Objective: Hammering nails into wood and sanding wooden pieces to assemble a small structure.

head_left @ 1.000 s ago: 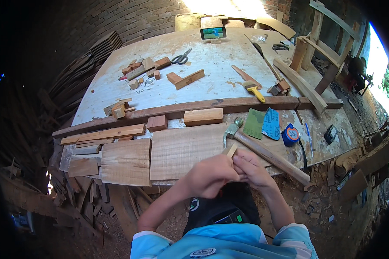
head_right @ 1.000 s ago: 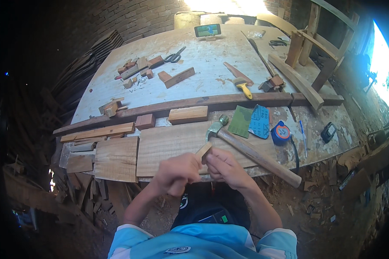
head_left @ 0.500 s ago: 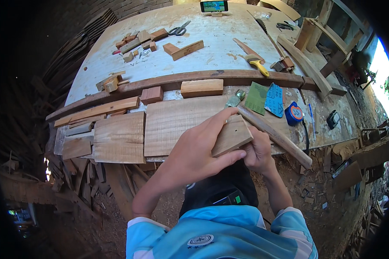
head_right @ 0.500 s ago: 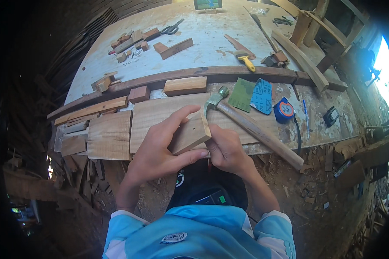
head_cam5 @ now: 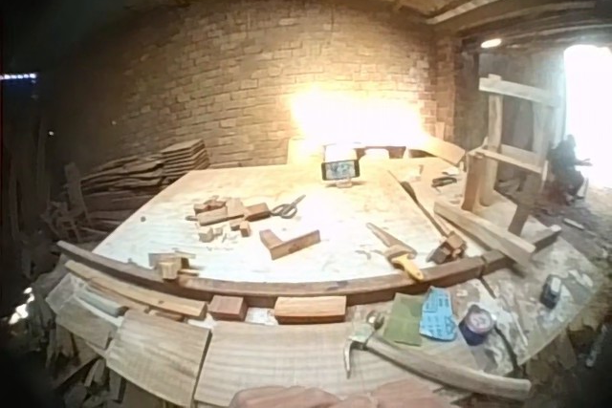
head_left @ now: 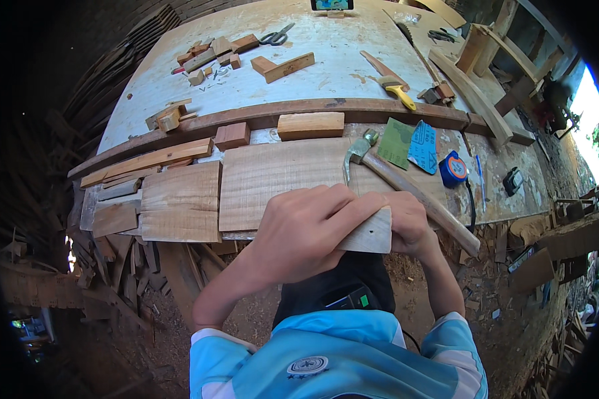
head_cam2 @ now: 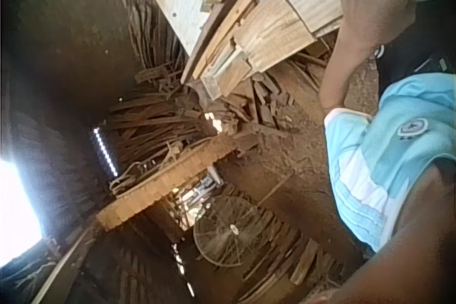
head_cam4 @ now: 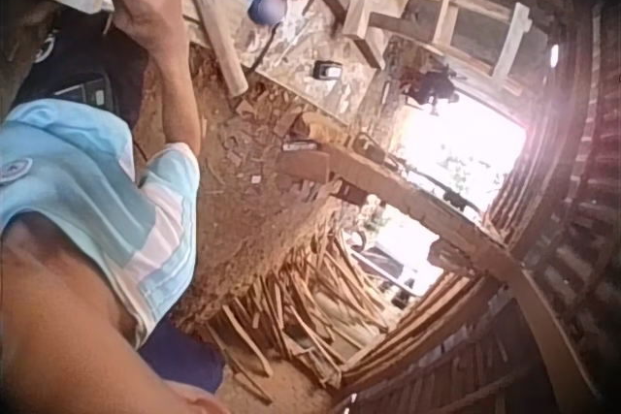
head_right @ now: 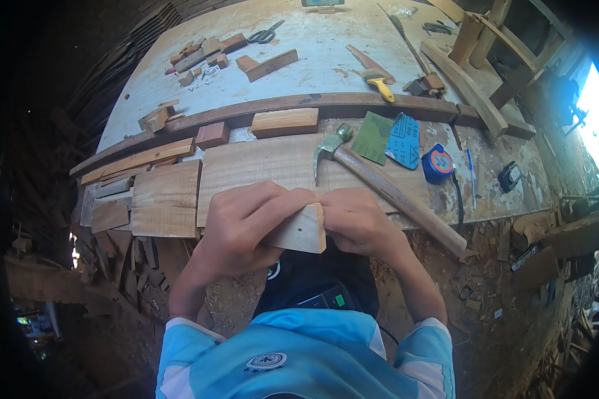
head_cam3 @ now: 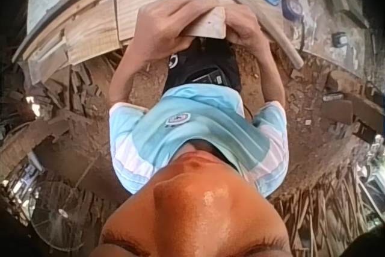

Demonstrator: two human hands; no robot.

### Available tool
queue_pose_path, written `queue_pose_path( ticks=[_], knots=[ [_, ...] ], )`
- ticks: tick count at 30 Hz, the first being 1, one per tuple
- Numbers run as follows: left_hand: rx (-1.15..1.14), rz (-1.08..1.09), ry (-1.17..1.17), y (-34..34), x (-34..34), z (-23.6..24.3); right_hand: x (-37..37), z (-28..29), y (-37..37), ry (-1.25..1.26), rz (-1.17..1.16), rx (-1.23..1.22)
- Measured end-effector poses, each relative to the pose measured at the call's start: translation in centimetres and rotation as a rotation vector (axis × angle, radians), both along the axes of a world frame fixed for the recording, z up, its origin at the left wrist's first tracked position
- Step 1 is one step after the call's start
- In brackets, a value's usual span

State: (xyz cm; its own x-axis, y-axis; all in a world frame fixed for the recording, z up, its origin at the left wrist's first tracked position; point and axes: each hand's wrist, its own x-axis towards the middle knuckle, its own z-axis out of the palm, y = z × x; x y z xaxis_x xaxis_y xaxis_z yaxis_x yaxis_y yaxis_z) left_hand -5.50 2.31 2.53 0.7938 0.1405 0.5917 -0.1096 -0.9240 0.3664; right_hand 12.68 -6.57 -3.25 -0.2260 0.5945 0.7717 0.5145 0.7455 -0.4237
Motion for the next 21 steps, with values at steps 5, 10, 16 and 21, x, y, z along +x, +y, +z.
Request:
queue_pose_path(
  ticks=[5, 10, 16, 21],
  knots=[
    [0.013, 0.030, -0.201, -0.3, 0.4, -1.1, -2.7, -0.6, -0.3, 0.140, -0.086, -0.008],
    [0.089, 0.032, -0.242, -0.3, 0.3, -0.9, -3.1, -1.3, 0.4, 0.240, -0.084, 0.070],
    [0.157, 0.025, -0.249, 0.1, -0.2, -0.9, -2.1, -1.7, 1.5, 0.157, 0.070, 0.046],
    [-0.045, 0.001, -0.270, -0.3, 0.3, -2.2, -3.5, -3.0, 2.2, 0.178, -0.112, 0.192]
  ],
)
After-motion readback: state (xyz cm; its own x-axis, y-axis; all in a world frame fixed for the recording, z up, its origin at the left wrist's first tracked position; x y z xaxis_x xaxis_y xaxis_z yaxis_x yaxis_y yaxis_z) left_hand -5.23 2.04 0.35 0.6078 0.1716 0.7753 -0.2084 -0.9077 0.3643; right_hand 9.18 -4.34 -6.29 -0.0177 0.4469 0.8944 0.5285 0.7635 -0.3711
